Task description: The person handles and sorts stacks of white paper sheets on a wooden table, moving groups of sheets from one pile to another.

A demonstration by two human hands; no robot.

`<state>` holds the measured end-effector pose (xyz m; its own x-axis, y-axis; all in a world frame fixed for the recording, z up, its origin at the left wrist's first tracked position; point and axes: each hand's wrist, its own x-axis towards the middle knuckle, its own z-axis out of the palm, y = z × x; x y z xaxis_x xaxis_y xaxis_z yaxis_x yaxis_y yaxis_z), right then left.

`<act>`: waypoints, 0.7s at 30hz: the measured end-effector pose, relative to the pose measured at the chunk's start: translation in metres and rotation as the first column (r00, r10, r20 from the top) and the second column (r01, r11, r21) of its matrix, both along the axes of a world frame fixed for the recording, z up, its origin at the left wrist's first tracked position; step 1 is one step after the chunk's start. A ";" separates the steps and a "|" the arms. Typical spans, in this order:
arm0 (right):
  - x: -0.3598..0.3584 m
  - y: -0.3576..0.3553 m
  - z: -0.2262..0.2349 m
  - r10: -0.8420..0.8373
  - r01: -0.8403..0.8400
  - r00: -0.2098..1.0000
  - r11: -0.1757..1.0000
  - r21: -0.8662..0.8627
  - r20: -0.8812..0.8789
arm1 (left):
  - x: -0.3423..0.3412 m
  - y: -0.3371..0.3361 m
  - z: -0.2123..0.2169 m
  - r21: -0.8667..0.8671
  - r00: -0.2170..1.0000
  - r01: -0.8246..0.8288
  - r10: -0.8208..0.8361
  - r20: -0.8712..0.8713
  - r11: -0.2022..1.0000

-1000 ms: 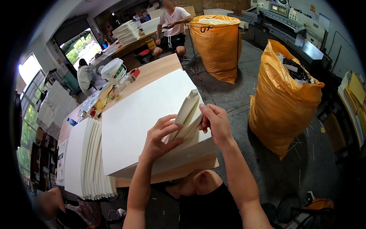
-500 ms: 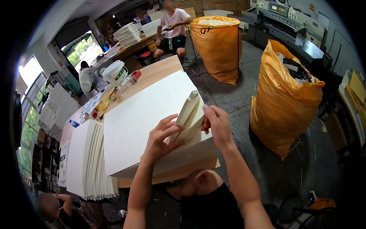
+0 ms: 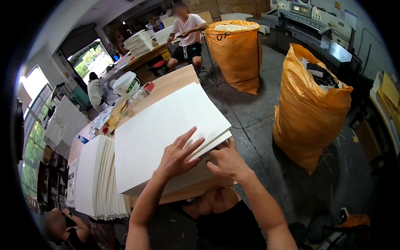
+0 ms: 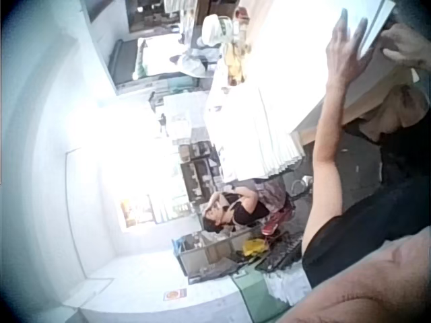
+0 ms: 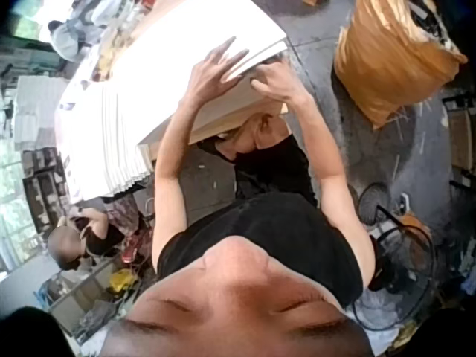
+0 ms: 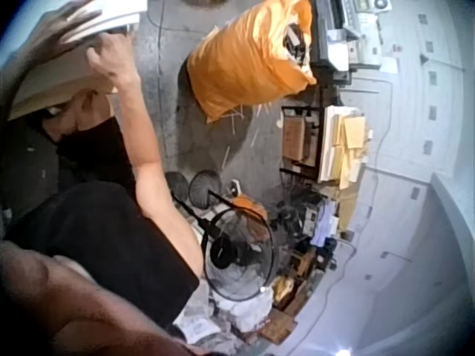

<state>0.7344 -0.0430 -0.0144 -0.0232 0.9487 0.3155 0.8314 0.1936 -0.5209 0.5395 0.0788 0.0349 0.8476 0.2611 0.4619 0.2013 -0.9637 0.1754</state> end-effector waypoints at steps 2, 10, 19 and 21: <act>-0.004 0.000 0.002 -0.030 0.034 0.999 0.993 0.115 -0.040 | 0.004 0.004 -0.001 -0.010 0.999 -0.045 0.045 -0.009 0.999; 0.027 -0.019 -0.007 -0.393 0.478 0.853 0.852 0.213 -0.342 | 0.008 0.012 -0.013 0.005 0.997 -0.045 0.045 0.067 0.999; 0.014 0.017 0.051 -0.323 0.373 0.867 0.925 0.064 -0.380 | 0.007 0.014 -0.005 -0.073 0.986 0.036 -0.024 0.167 0.997; 0.014 0.030 0.036 -0.178 0.291 0.683 0.956 0.040 -0.708 | 0.007 0.013 -0.003 -0.137 0.985 0.031 -0.007 0.174 0.990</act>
<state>0.7488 -0.0133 0.0214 0.4712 0.8376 0.2766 0.2754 0.1582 -0.9482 0.5467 0.0916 0.0319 0.7634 0.3176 0.5625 0.1381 -0.9309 0.3381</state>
